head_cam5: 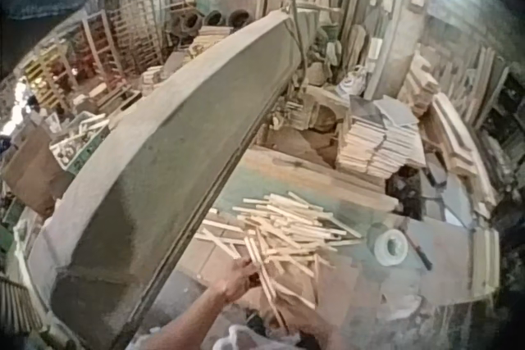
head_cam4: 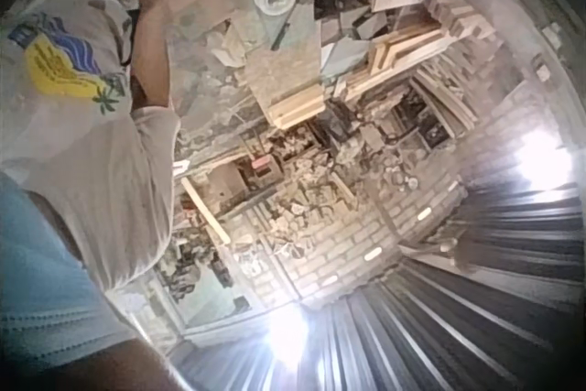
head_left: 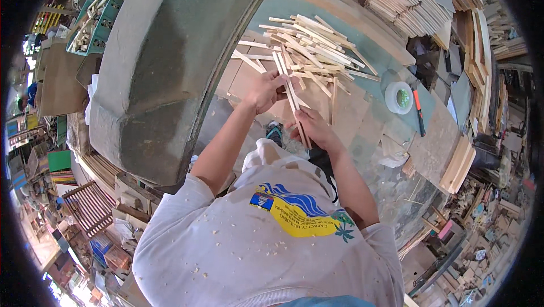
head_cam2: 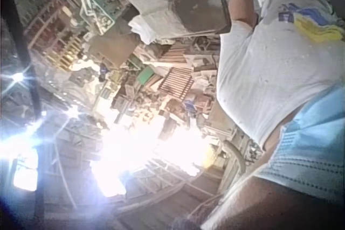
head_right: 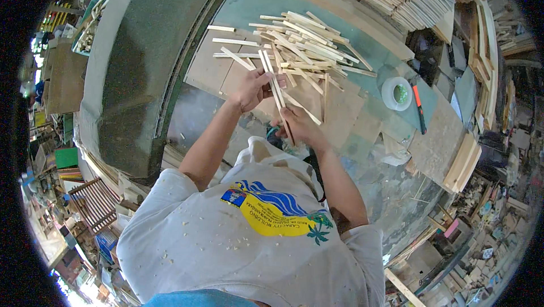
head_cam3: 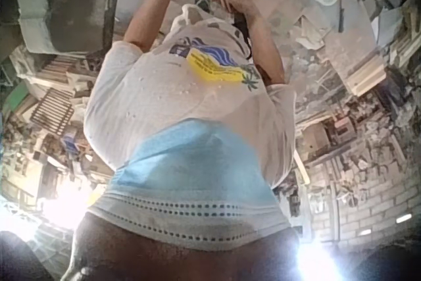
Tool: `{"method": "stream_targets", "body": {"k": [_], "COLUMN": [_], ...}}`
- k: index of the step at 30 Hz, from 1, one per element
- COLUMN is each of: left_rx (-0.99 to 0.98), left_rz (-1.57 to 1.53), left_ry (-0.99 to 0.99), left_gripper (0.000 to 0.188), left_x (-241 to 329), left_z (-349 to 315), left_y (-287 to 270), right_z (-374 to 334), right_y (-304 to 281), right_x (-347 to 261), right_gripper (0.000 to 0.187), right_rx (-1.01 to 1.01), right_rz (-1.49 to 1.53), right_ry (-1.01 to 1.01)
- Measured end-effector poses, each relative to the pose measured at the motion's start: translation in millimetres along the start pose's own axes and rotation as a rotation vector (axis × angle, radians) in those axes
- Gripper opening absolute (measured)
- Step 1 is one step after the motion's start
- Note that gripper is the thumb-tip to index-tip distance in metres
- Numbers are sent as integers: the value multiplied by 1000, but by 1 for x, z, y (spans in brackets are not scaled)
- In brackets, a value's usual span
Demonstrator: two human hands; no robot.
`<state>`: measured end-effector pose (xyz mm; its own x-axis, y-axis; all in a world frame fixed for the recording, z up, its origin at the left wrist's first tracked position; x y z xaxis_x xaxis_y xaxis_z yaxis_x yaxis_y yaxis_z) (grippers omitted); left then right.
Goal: The person gathers small wooden sticks from a workbench and arranges them into a neat bundle. They then use a roll of clear tape to wrap the bundle securely, holding the sticks together. The person works by hand, manipulating the sticks and tape without other tools.
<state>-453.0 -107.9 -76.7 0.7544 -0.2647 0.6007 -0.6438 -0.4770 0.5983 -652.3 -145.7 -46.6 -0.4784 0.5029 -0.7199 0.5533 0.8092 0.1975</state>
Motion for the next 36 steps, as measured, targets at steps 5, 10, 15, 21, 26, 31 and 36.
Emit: {"method": "stream_targets", "body": {"k": [5,10,15,21,26,31,36], "left_rx": [130,379,503,592,509,561,434], "left_rz": [-152,-389,-333,-533,-524,-424,-386], "left_ry": [-22,20,108,131,127,97,134], "left_gripper": [24,22,14,13,14,12,11], "left_x": [-20,-35,-42,-49,-58,-53,-54], "left_z": [-29,-49,-66,-84,-75,-63,-49], "left_y": [-22,-67,-82,-65,-71,-64,-62], "right_z": [32,102,136,93,71,70,121], "right_y": [5,-9,-37,-48,-44,-13,10], "right_x": [10,9,-47,-53,18,16,-21], "right_gripper": [34,38,38,33,24,19,22], "right_rx": [25,689,486,369,442,318,347], "right_rz": [-549,-1129,-1406,-1222,-1244,-1116,-1251], "right_ry": [-153,-468,-6,-313,-476,-441,-633]}}
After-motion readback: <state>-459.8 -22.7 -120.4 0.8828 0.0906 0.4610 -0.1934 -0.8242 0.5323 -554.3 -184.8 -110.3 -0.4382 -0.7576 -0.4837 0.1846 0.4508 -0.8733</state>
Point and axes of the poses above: each hand's wrist, its own z-axis towards the middle knuckle, its own y-axis out of the palm, x = y × z, the point moved 1 cm from there along z, towards the middle knuckle, and after that the axes turned 3 degrees about -z, right-handed, at the moved point
